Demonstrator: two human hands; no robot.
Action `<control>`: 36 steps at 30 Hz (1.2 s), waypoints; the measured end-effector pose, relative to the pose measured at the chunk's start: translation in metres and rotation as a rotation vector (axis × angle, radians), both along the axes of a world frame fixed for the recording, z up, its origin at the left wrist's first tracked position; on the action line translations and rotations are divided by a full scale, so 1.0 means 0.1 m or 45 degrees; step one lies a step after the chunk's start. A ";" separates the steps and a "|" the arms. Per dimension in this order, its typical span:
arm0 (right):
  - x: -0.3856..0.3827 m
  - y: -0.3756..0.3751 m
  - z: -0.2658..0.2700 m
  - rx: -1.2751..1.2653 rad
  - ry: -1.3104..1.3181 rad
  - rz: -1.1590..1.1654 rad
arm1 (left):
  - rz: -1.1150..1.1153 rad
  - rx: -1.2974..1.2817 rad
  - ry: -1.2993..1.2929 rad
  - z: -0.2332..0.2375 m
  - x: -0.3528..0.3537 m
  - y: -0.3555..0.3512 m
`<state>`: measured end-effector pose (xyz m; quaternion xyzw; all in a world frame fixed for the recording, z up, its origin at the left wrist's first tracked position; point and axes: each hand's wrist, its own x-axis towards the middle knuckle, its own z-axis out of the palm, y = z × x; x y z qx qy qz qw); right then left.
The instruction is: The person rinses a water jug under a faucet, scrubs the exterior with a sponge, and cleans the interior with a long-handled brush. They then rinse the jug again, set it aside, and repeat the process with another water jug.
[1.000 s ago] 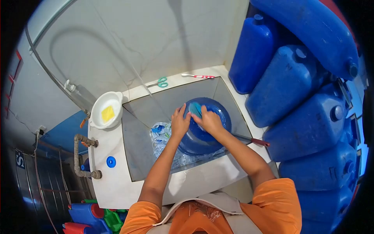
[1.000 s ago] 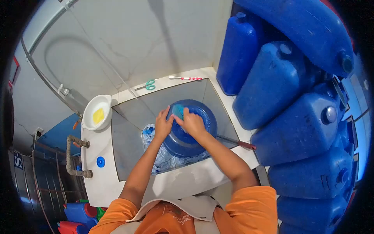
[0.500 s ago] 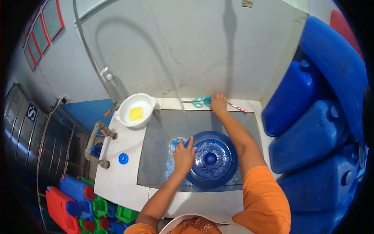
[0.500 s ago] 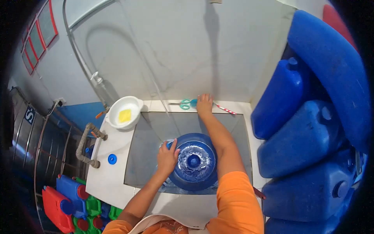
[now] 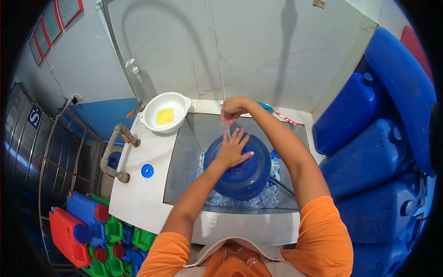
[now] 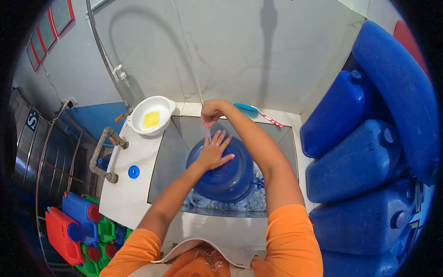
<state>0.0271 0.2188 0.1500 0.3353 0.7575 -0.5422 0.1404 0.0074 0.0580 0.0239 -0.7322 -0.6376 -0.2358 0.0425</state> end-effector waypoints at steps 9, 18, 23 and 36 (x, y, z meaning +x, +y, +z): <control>0.02 -0.01 0.06 -0.046 -0.041 -0.061 | -0.032 -0.512 0.107 0.09 -0.18 0.05; 0.00 -0.02 0.09 0.124 -0.013 0.020 | 0.535 -0.662 -0.152 0.13 -0.07 0.21; -0.03 -0.08 0.09 0.250 -0.012 0.006 | -0.406 -0.395 0.100 -0.12 -0.60 0.60; -0.01 -0.04 -0.02 0.020 0.127 -0.066 | -0.257 -0.359 -0.154 -0.10 -0.61 0.56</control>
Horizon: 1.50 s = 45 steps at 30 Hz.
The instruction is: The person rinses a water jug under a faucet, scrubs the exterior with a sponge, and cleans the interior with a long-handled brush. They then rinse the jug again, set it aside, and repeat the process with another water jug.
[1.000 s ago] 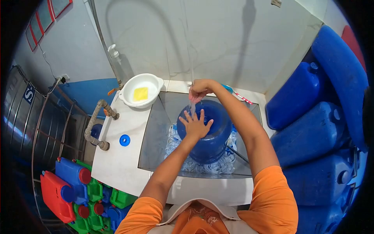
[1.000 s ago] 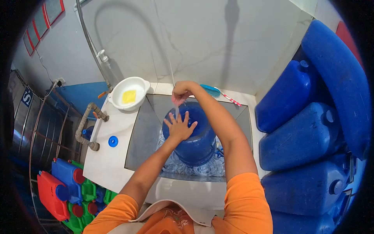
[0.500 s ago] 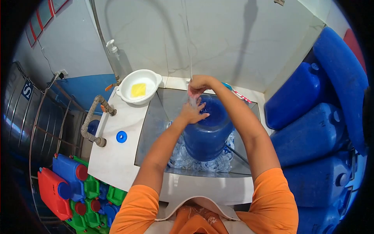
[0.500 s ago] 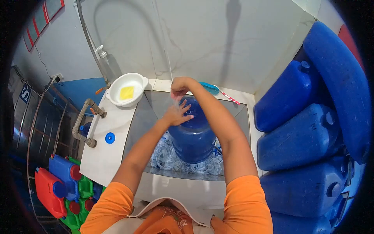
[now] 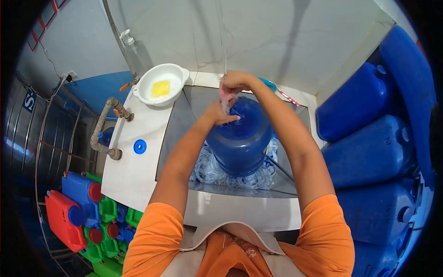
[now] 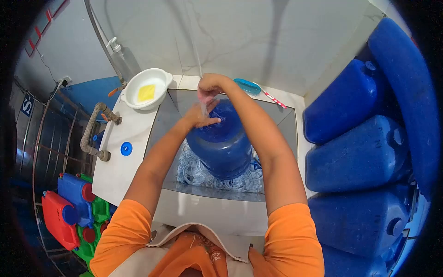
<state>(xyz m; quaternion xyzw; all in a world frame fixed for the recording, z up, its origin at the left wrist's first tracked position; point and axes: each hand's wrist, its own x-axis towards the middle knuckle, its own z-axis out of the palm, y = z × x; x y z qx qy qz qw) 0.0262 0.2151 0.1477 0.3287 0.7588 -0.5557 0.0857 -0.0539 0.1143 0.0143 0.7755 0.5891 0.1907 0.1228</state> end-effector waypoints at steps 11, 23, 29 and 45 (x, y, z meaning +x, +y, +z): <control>0.23 -0.20 -0.10 0.138 0.147 -0.221 | 0.044 0.375 -0.635 -0.11 0.16 0.08; 2.70 -1.50 -1.50 0.756 0.313 -1.437 | 0.468 -0.320 -0.960 -0.16 0.97 -0.58; 2.63 -1.29 -1.21 0.881 0.235 -1.406 | 0.673 -0.235 -1.227 0.22 0.95 -0.59; 2.23 -1.23 -1.08 0.924 0.162 -1.148 | 0.689 -0.223 -1.456 0.24 0.68 -0.95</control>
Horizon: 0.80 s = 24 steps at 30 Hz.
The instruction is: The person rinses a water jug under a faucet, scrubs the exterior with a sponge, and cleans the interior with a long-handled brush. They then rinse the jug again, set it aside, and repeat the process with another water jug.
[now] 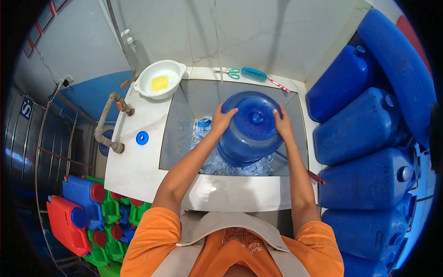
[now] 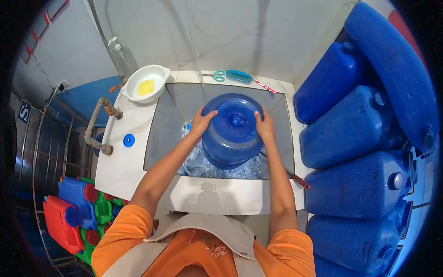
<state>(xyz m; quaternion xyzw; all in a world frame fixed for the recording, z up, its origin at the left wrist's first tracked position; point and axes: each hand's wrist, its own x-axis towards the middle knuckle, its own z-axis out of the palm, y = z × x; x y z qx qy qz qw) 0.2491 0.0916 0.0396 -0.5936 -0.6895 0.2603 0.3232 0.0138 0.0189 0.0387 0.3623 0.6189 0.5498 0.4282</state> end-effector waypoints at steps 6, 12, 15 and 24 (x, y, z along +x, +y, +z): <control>-0.55 0.17 -0.04 -0.129 -0.370 0.299 | 0.202 -0.240 0.255 -0.43 -0.30 -0.31; -1.60 0.76 0.80 -0.278 -0.899 0.900 | 0.256 -0.281 0.613 -0.51 -0.63 -0.34; -2.08 0.93 0.90 -0.796 0.045 0.820 | -0.173 -0.263 0.616 -0.49 -0.94 -0.01; -2.22 1.14 0.93 -0.932 -0.114 0.902 | 0.117 -0.320 1.498 -0.16 -0.26 0.68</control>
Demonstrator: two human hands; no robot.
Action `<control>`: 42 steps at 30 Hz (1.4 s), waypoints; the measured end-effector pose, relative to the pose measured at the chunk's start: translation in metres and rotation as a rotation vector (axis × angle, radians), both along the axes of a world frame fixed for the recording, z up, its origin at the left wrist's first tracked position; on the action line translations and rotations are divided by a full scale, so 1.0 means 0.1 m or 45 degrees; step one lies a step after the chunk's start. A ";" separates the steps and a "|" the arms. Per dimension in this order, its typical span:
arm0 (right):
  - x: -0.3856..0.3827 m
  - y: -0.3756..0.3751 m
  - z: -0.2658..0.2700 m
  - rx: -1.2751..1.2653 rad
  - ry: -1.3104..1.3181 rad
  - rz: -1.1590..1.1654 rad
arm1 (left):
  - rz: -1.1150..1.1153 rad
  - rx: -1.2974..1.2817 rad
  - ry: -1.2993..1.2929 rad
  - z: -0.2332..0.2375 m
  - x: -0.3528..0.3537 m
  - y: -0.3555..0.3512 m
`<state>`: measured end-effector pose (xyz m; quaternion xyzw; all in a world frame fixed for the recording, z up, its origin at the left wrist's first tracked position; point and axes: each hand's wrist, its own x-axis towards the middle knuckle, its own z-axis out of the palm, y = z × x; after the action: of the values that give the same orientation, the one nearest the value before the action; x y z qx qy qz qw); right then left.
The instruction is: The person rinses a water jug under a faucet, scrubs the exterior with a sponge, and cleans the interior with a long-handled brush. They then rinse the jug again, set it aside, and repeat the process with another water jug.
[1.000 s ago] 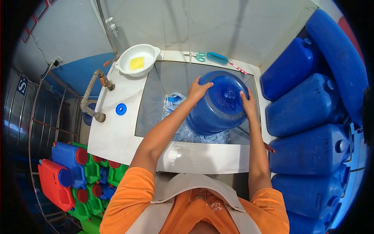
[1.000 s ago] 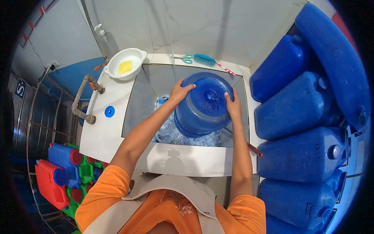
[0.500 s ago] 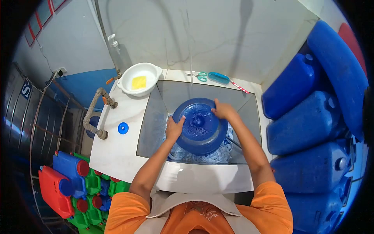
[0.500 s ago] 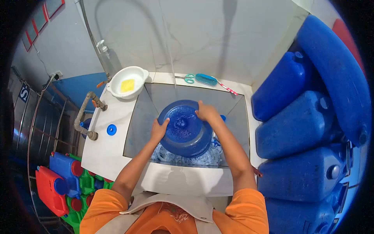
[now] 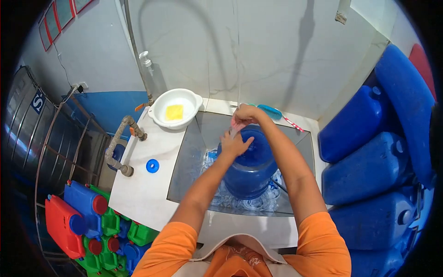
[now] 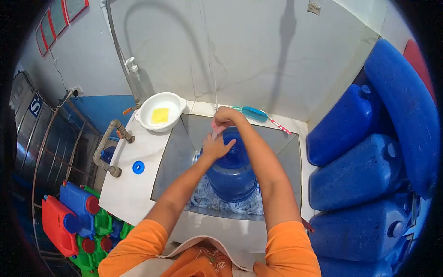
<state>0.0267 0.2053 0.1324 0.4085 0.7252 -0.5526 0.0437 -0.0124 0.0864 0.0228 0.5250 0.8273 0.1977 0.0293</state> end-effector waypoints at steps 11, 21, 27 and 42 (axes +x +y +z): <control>0.02 0.01 0.07 0.211 -0.103 0.108 | -0.484 -0.226 0.209 0.06 0.13 0.04; 0.00 -0.04 0.07 0.052 -0.012 0.004 | -0.233 -0.354 0.171 0.09 0.15 0.01; -0.06 -0.02 0.06 0.348 -0.042 0.018 | -0.881 0.129 0.330 -0.36 -0.38 0.30; 1.24 -0.50 -0.41 0.933 0.110 -0.236 | -0.309 -0.001 0.002 0.23 0.86 -0.25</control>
<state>0.1502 0.1551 0.0909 0.4373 0.8358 -0.2749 -0.1859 0.0739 0.0614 0.0463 0.6214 0.7578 0.1919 0.0527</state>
